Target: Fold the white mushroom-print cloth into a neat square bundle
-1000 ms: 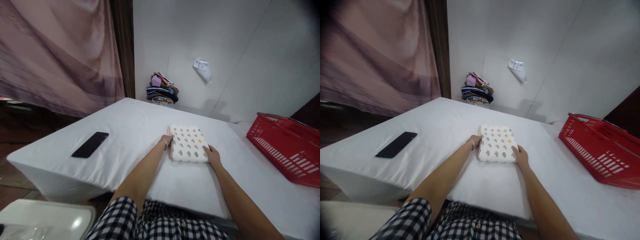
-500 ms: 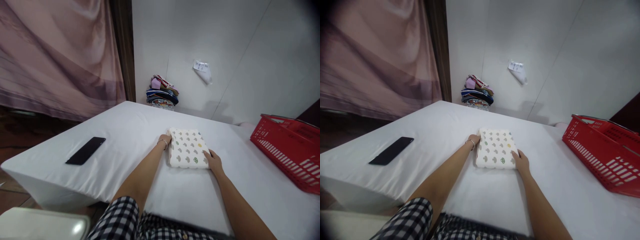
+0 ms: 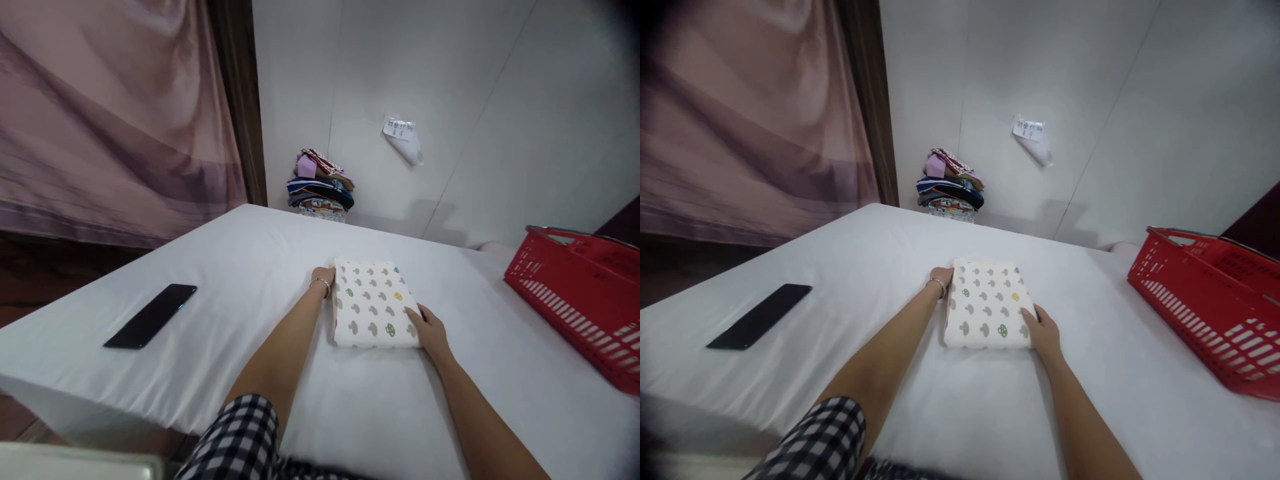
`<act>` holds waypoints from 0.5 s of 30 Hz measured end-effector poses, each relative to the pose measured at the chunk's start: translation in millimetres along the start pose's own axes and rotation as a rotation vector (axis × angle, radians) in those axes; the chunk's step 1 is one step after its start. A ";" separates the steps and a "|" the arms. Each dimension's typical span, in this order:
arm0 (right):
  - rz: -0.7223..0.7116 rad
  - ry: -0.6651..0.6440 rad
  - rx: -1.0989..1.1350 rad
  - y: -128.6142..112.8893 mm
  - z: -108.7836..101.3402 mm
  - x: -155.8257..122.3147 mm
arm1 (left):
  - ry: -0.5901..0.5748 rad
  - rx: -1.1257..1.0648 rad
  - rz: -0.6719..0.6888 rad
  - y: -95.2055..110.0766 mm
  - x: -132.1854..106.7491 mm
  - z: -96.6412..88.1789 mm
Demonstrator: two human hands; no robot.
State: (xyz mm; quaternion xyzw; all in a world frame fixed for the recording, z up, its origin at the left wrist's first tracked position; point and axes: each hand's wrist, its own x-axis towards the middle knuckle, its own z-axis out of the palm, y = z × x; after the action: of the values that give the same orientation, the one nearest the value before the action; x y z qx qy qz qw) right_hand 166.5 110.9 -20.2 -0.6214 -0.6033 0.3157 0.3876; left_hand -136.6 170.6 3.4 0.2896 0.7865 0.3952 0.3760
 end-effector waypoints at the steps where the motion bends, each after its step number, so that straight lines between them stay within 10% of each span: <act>1: 0.003 -0.002 0.004 0.0 -0.1 0.1 | 0.011 0.007 0.015 -1.0 0.4 0.4; 15: 0.005 -0.012 -0.001 0.2 -1.8 3.2 | -0.097 -0.014 -0.021 3.3 -13.2 -9.9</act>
State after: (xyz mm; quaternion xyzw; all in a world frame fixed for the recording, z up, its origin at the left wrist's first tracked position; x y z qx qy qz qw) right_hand 168.4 113.9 -19.2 -0.6212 -0.6042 0.3199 0.3831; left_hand -136.9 158.4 15.0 0.2976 0.7676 0.3822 0.4196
